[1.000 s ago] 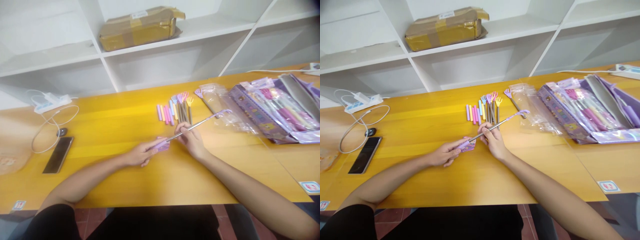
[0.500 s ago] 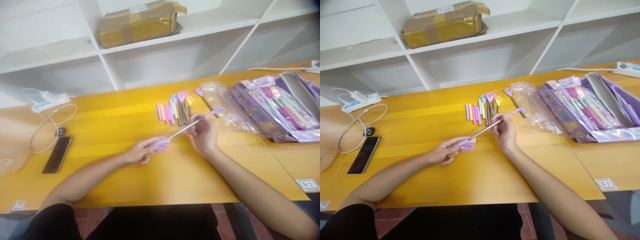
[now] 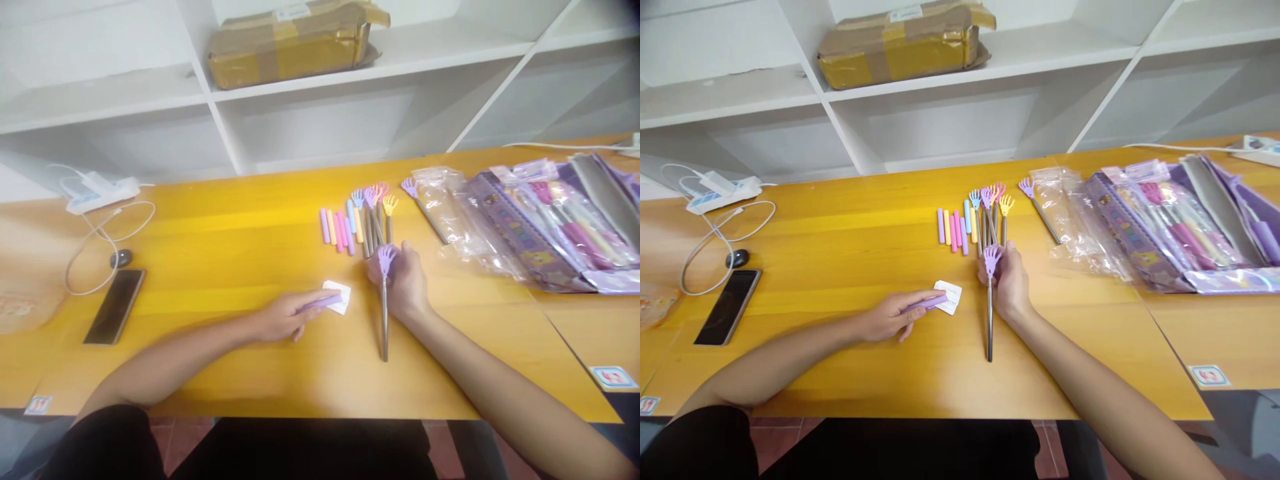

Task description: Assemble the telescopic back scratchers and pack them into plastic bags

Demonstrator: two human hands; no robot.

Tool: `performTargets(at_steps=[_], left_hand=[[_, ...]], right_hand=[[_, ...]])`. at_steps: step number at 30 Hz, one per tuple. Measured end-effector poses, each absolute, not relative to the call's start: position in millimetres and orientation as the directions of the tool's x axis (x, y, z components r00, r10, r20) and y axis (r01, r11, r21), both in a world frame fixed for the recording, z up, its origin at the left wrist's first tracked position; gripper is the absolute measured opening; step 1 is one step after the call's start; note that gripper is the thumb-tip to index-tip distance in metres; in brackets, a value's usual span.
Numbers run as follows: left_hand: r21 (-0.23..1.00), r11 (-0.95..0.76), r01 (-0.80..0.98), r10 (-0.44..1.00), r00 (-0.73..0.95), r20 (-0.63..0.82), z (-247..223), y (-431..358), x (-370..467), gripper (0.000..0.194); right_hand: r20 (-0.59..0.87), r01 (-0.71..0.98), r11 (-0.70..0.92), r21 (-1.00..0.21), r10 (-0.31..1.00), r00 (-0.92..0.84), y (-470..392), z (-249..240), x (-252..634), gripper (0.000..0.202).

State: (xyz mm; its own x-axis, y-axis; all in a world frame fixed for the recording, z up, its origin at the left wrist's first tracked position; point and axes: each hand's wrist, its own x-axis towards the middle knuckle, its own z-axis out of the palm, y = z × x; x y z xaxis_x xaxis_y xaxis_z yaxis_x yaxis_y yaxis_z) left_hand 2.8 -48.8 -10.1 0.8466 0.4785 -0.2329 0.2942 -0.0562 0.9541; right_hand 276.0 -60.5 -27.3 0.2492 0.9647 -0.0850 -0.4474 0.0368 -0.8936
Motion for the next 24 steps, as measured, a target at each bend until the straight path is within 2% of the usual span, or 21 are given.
performTargets(at_steps=[5,9,12,19,24], left_hand=[[0.918,-0.318,0.235,0.331,0.935,-0.125,-9.2,-52.9,2.4,0.051],[0.913,-0.335,0.234,0.331,0.936,-0.118,-8.3,-54.5,3.0,0.049],[0.919,-0.276,0.28,0.348,0.921,-0.176,-8.2,-54.7,3.0,0.048],[0.923,-0.239,0.3,0.321,0.922,-0.216,-8.2,-50.8,1.1,0.048],[0.935,-0.224,0.275,0.317,0.928,-0.197,-5.0,-50.0,0.5,0.051]], right_hand=[[-0.028,-0.117,0.001,-0.993,0.969,0.247,-68.6,-21.8,269.2,0.062],[-0.007,0.014,-0.01,-1.0,0.978,0.21,-72.6,-18.0,269.7,0.065],[-0.012,-0.049,0.0,-0.999,0.969,0.247,-69.2,-21.4,272.9,0.06],[-0.117,-0.435,0.015,-0.9,0.954,0.276,-54.7,-26.4,281.8,0.048],[-0.168,-0.531,-0.014,-0.847,0.955,0.243,-59.1,-24.5,285.7,0.042]])
